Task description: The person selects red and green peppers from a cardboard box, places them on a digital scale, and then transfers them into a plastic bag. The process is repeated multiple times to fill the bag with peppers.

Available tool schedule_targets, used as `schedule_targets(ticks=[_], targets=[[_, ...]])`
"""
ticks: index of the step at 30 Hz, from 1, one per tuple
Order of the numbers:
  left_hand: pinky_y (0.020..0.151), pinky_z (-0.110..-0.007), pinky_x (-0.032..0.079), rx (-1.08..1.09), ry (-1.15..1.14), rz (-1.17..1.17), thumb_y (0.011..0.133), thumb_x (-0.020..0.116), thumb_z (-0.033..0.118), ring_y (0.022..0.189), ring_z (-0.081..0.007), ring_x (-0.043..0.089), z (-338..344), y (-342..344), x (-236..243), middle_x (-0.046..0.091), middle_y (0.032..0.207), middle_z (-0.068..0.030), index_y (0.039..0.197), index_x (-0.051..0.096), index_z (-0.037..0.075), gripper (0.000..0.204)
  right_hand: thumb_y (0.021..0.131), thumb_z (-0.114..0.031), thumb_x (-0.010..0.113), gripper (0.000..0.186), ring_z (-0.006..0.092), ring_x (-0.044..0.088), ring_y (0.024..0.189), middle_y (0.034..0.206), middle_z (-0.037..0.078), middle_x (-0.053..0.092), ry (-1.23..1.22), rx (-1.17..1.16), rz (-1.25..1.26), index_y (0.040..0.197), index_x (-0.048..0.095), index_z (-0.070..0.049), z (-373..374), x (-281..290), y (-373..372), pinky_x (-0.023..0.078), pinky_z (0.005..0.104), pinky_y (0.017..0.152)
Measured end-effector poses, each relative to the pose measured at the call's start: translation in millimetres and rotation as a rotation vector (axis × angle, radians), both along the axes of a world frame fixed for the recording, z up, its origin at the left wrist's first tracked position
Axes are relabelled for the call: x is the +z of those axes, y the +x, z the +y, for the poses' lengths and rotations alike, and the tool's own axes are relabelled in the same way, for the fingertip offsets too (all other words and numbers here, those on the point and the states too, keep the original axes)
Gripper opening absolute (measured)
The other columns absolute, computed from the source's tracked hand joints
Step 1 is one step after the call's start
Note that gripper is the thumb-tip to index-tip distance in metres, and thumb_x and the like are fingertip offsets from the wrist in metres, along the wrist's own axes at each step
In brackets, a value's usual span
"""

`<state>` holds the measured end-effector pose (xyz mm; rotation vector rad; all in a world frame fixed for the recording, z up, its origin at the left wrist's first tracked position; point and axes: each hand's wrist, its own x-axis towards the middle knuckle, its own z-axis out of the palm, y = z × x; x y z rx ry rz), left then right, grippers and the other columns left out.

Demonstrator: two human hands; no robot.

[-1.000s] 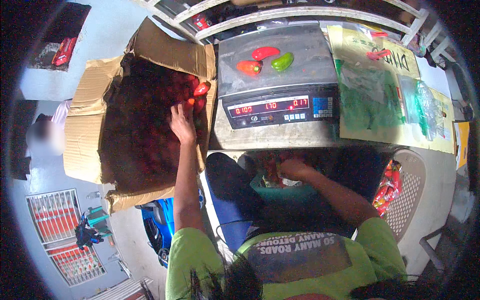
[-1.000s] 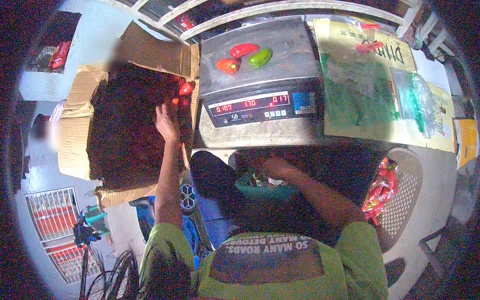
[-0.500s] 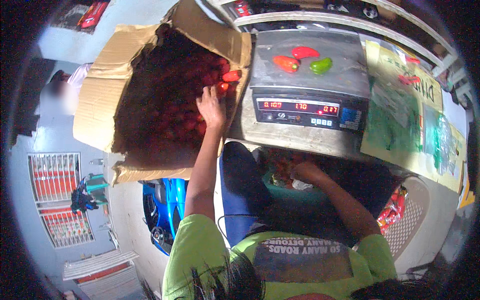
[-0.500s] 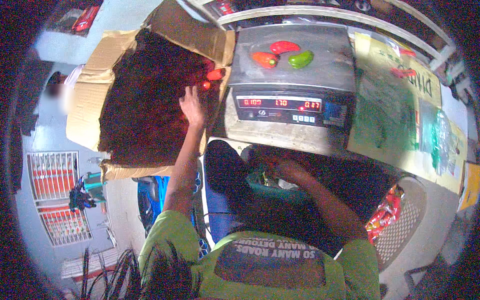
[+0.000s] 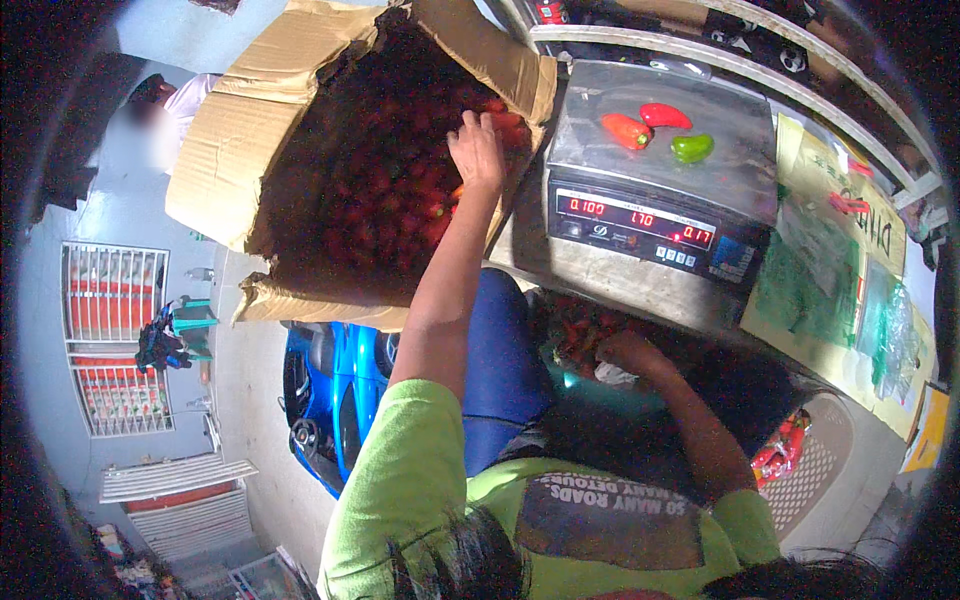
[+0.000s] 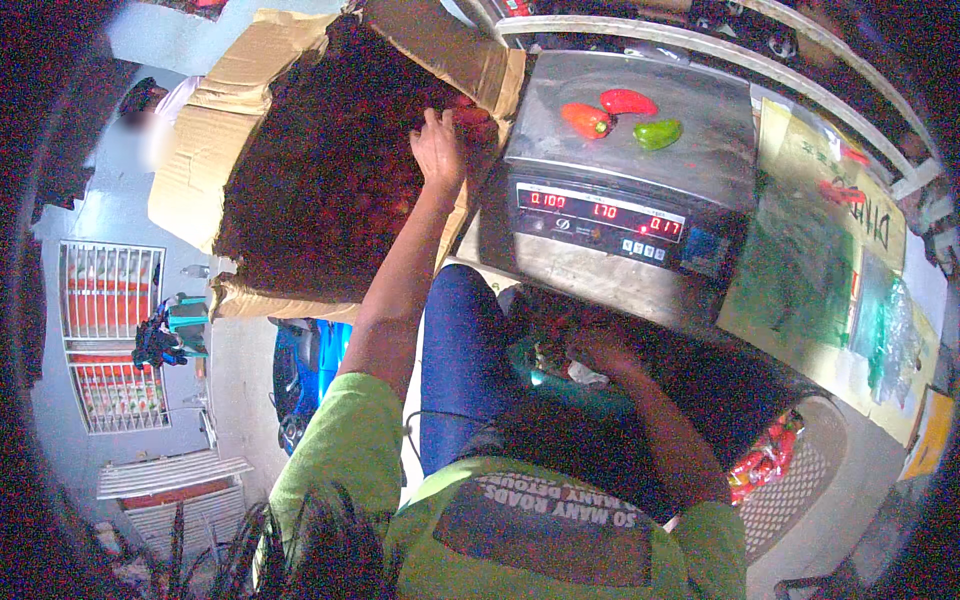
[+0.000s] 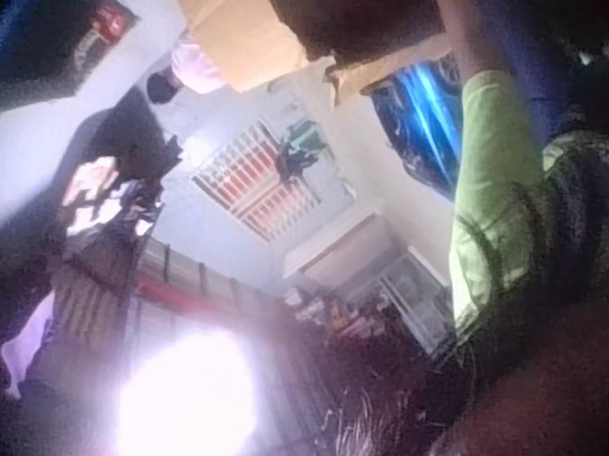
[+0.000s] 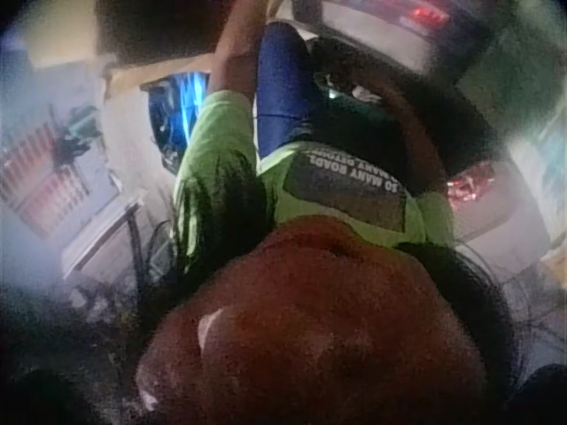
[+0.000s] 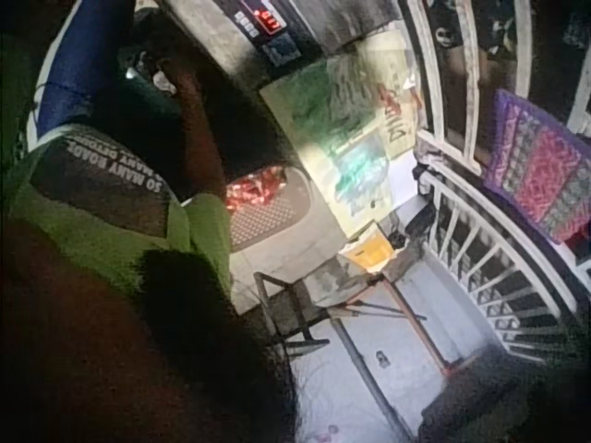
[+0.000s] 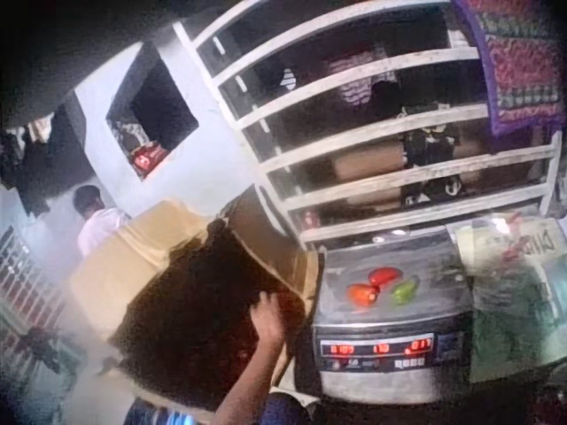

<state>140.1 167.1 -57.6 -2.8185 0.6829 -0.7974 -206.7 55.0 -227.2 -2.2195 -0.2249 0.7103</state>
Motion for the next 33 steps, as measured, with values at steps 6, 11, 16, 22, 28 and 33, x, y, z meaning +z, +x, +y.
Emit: schedule_targets(ticks=[6, 11, 16, 22, 28, 33], targets=[[0.082, -0.042, 0.043, -0.028, -0.063, 0.043, 0.085, 0.055, 0.03, 0.094, -0.027, 0.054, 12.7, -7.8, -7.9, 0.05, 0.104, -0.0125, 0.121, 0.048, 0.007, 0.043, 0.083, -0.025, 0.051, 0.024, 0.0321, 0.065, 0.081, 0.091, 0.014, 0.066, -0.103, 0.052, -0.113, 0.09, 0.068, -0.01, 1.4, 7.3, 4.1, 0.05, 0.0436, 0.07], [0.089, -0.043, 0.037, -0.107, -0.135, -0.04, 0.083, 0.056, 0.036, 0.101, -0.0296, 0.047, 14.0, -28.5, -5.8, 0.046, 0.117, -0.0143, 0.123, 0.046, 0.005, 0.051, 0.083, -0.025, 0.052, 0.024, 0.0325, 0.065, 0.08, 0.09, 0.015, 0.066, -0.247, 0.164, -0.1, 0.091, 0.067, -0.008, 2.1, 5.1, 7.8, 0.05, 0.044, 0.069], [0.099, -0.046, 0.029, -0.209, -0.065, -0.012, 0.079, 0.06, 0.031, 0.113, -0.031, 0.042, 28.8, -50.1, -14.5, 0.041, 0.128, -0.0165, 0.124, 0.045, 0.006, 0.054, 0.083, -0.026, 0.053, 0.025, 0.0338, 0.064, 0.079, 0.092, 0.016, 0.066, 0.069, -0.18, -0.031, 0.096, 0.067, -0.009, 3.5, 71.7, 3.7, 0.05, 0.044, 0.069], [0.1, -0.047, 0.03, -0.176, -0.007, -0.024, 0.081, 0.054, 0.015, 0.112, -0.0291, 0.044, 38.3, -46.0, -37.2, 0.044, 0.127, -0.0133, 0.12, 0.051, 0.012, 0.04, 0.083, -0.028, 0.054, 0.027, 0.0309, 0.063, 0.087, 0.099, 0.015, 0.066, 0.057, -0.225, 0.223, 0.099, 0.068, -0.012, 2.6, -1.4, -6.6, 0.049, 0.0409, 0.077], [0.099, -0.046, 0.031, -0.089, 0.0, -0.027, 0.079, 0.055, 0.015, 0.111, -0.0297, 0.044, 17.8, -33.5, -21.7, 0.043, 0.128, -0.015, 0.114, 0.053, 0.011, 0.036, 0.082, -0.029, 0.056, 0.024, 0.0331, 0.063, 0.083, 0.09, 0.013, 0.066, -0.024, -0.102, -0.14, 0.092, 0.067, -0.011, -5.0, -23.1, -6.9, 0.049, 0.0422, 0.075], [0.098, -0.047, 0.03, -0.191, -0.16, -0.05, 0.077, 0.062, 0.021, 0.11, -0.0305, 0.044, 28.2, -39.5, -30.4, 0.045, 0.126, -0.0165, 0.114, 0.053, 0.008, 0.04, 0.082, -0.032, 0.054, 0.025, 0.0338, 0.063, 0.081, 0.088, 0.015, 0.065, 0.03, -0.163, -0.025, 0.089, 0.067, -0.012, 0.8, 64.9, -0.4, 0.049, 0.0449, 0.073]])
